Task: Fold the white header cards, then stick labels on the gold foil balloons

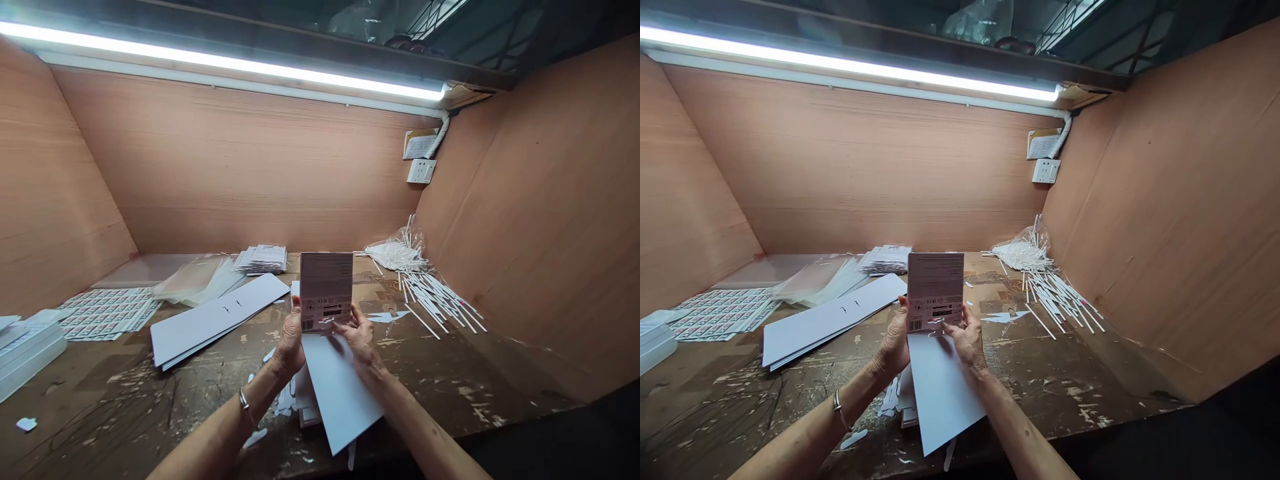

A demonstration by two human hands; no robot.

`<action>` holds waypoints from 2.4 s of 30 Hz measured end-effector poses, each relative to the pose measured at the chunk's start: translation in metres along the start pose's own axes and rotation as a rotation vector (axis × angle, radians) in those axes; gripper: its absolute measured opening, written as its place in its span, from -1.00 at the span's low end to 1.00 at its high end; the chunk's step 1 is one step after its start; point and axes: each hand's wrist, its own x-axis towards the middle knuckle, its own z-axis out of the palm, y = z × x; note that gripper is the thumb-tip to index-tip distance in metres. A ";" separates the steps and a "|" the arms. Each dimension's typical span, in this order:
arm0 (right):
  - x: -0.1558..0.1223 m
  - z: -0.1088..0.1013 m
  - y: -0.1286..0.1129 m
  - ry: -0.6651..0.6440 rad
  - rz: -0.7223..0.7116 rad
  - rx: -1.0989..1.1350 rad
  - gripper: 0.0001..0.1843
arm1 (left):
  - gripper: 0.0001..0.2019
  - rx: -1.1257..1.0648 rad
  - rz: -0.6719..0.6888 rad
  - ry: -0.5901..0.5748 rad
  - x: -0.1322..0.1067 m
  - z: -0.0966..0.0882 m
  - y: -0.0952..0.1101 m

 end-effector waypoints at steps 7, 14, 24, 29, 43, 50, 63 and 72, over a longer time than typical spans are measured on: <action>-0.005 -0.003 0.009 0.034 -0.014 0.167 -0.28 | -0.40 -0.278 -0.059 -0.078 0.006 -0.006 0.007; 0.004 -0.011 0.015 0.036 0.064 0.119 -0.70 | -0.61 -0.057 0.001 -0.057 0.001 -0.019 0.005; 0.008 -0.005 -0.006 -0.024 0.094 0.125 -0.35 | -0.60 -0.103 -0.004 -0.145 -0.002 -0.025 0.022; 0.003 0.003 0.006 0.015 -0.062 0.111 -0.21 | -0.46 -0.271 -0.065 -0.172 -0.002 -0.021 0.022; 0.012 -0.009 0.011 -0.002 -0.126 0.038 -0.85 | -0.47 -0.333 -0.171 -0.185 0.003 -0.036 0.017; 0.010 -0.024 0.000 -0.046 -0.398 -0.440 -0.95 | -0.68 -0.163 -0.268 -0.048 0.004 -0.044 0.012; -0.016 -0.042 -0.042 -0.663 -0.337 -0.753 -0.63 | -0.78 -0.011 -0.264 0.068 0.006 -0.050 0.014; 0.018 -0.012 -0.036 -0.028 0.135 -0.154 -0.56 | -0.63 0.105 -0.164 -0.080 -0.002 -0.029 0.017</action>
